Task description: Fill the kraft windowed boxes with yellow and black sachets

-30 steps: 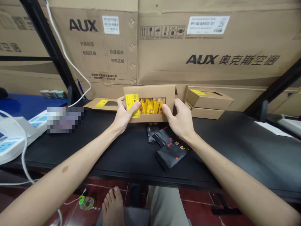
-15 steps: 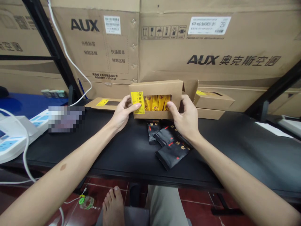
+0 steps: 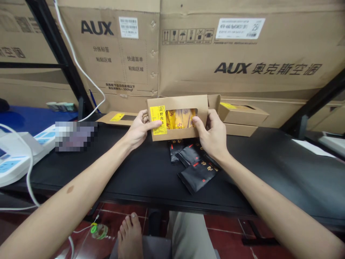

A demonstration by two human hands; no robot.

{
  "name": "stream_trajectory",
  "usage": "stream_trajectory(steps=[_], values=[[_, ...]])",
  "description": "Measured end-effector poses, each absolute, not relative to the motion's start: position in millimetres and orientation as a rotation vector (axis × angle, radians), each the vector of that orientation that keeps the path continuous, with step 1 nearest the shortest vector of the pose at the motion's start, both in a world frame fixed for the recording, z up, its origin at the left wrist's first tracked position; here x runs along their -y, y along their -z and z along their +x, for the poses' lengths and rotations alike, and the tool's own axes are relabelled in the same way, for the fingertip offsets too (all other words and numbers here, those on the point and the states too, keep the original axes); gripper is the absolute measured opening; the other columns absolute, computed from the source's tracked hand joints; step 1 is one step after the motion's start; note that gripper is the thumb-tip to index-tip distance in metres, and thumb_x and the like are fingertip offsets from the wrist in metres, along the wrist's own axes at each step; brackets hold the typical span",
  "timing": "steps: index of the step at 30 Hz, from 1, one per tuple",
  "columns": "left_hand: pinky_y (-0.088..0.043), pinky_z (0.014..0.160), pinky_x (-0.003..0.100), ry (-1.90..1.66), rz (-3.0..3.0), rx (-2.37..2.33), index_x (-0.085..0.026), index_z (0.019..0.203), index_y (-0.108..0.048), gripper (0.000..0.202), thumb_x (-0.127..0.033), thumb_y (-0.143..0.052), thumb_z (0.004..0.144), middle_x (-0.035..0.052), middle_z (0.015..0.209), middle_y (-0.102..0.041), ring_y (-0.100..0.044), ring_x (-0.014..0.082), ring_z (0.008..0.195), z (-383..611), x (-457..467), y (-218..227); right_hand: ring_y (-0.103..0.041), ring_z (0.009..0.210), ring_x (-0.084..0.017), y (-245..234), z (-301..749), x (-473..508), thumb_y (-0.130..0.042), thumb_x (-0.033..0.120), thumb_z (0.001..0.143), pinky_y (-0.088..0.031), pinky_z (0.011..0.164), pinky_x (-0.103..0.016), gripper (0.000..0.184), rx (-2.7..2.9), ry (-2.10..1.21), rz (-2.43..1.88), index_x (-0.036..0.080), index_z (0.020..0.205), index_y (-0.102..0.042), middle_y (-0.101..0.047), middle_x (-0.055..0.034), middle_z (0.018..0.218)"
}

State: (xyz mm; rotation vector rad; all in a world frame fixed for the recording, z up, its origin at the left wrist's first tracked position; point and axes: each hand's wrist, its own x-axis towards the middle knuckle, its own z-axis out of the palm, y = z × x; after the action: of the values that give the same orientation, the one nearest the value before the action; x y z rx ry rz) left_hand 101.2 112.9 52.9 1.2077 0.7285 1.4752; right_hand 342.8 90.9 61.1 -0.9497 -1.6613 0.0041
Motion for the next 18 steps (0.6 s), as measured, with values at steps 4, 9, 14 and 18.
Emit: stream_trajectory(steps=[4,9,14,18], values=[[-0.054,0.111,0.05,-1.43,1.236,-0.725,-0.018,0.106,-0.061,0.061,-0.026,-0.096,0.057,0.013,0.129,-0.075,-0.066,0.0341,0.131,102.1,-109.3,-55.8,-0.066,0.09,-0.021,-61.2,342.4,-90.7,-0.058,0.048,0.098,-0.055,0.086,-0.041,0.027,1.655,0.008,-0.966,0.022,0.095,-0.056,-0.07,-0.0053,0.097],[-0.055,0.111,0.052,-1.371,1.264,-0.722,-0.014,0.11,-0.068,0.061,-0.03,-0.095,0.058,0.016,0.13,-0.076,-0.068,0.036,0.128,102.6,-106.1,-58.2,-0.065,0.089,-0.021,-61.2,342.5,-90.3,-0.058,0.048,0.098,-0.054,0.085,-0.042,0.027,1.65,0.029,-0.959,0.022,0.095,-0.055,-0.069,-0.006,0.097],[-0.054,0.112,0.052,-1.397,1.274,-0.718,-0.015,0.108,-0.067,0.061,-0.029,-0.096,0.057,0.0151,0.129,-0.076,-0.069,0.0351,0.127,103.4,-106.6,-58.2,-0.064,0.088,-0.021,-60.9,344.1,-90.0,-0.056,0.052,0.099,-0.055,0.086,-0.042,0.03,1.649,0.058,-0.965,0.022,0.096,-0.055,-0.068,-0.0058,0.096],[-0.055,0.111,0.051,-1.431,1.29,-0.696,-0.016,0.108,-0.066,0.061,-0.029,-0.095,0.057,0.0154,0.128,-0.076,-0.068,0.0348,0.127,103.9,-109.5,-56.0,-0.063,0.087,-0.021,-61.1,344.9,-89.9,-0.055,0.055,0.099,-0.055,0.084,-0.041,0.033,1.653,0.082,-0.961,0.023,0.093,-0.054,-0.067,-0.0054,0.094]])
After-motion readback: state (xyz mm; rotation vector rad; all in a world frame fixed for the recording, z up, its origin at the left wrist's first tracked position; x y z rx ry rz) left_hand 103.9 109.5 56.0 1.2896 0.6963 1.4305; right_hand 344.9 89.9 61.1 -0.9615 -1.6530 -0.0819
